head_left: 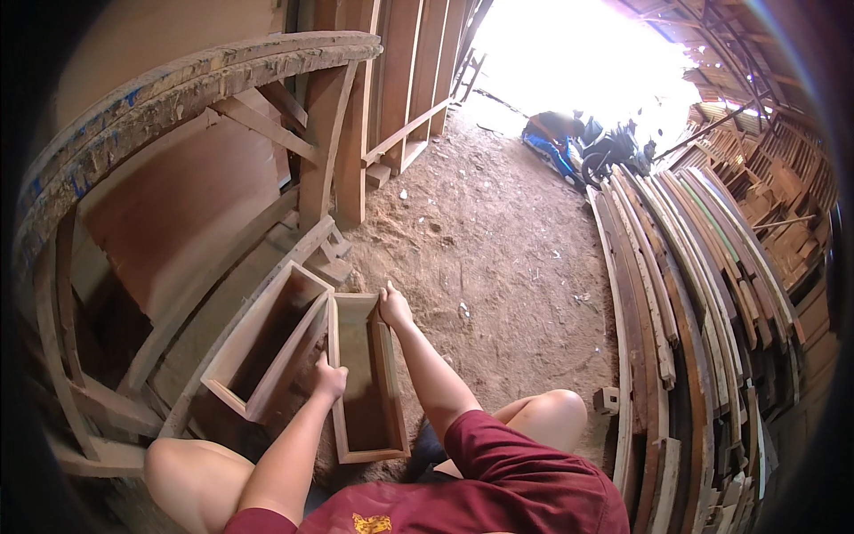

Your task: The person sits on the floor and assembles a small wooden frame by fitting pieces together. They then apply a white substance to the joints using a small tool.

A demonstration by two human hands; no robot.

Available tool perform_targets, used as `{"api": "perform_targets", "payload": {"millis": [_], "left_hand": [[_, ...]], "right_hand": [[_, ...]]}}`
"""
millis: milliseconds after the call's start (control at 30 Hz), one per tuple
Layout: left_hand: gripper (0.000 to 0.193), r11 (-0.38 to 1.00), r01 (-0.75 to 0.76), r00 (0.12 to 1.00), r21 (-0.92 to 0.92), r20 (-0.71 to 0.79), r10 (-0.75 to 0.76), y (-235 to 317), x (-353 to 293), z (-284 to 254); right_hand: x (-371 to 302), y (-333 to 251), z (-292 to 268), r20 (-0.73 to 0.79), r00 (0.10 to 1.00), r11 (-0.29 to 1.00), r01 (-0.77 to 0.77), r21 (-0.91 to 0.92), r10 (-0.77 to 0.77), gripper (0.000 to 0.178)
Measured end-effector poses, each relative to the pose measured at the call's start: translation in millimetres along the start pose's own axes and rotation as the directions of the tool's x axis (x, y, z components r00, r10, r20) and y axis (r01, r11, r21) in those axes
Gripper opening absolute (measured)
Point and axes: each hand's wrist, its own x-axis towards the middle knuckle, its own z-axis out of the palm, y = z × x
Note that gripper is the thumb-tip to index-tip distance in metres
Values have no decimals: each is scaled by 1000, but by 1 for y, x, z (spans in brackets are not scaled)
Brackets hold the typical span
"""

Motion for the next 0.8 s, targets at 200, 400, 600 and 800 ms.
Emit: {"api": "perform_targets", "payload": {"millis": [200, 400, 600, 800], "left_hand": [[76, 999, 25, 1000, -23, 14, -25, 9, -6, -13], [73, 998, -22, 1000, -60, -19, 21, -15, 7, -1], [70, 998, 2, 1000, -59, -26, -4, 14, -8, -8], [72, 999, -9, 998, 44, -66, 12, -10, 1, -2]], "right_hand": [[-25, 5, 3, 48, 999, 998, -17, 55, 14, 55], [-8, -4, 6, -22, 999, 997, 28, 78, -26, 54], [19, 4, 3, 10, 998, 995, 54, 83, -55, 53], [-27, 13, 14, -85, 993, 983, 94, 159, -82, 53]]}}
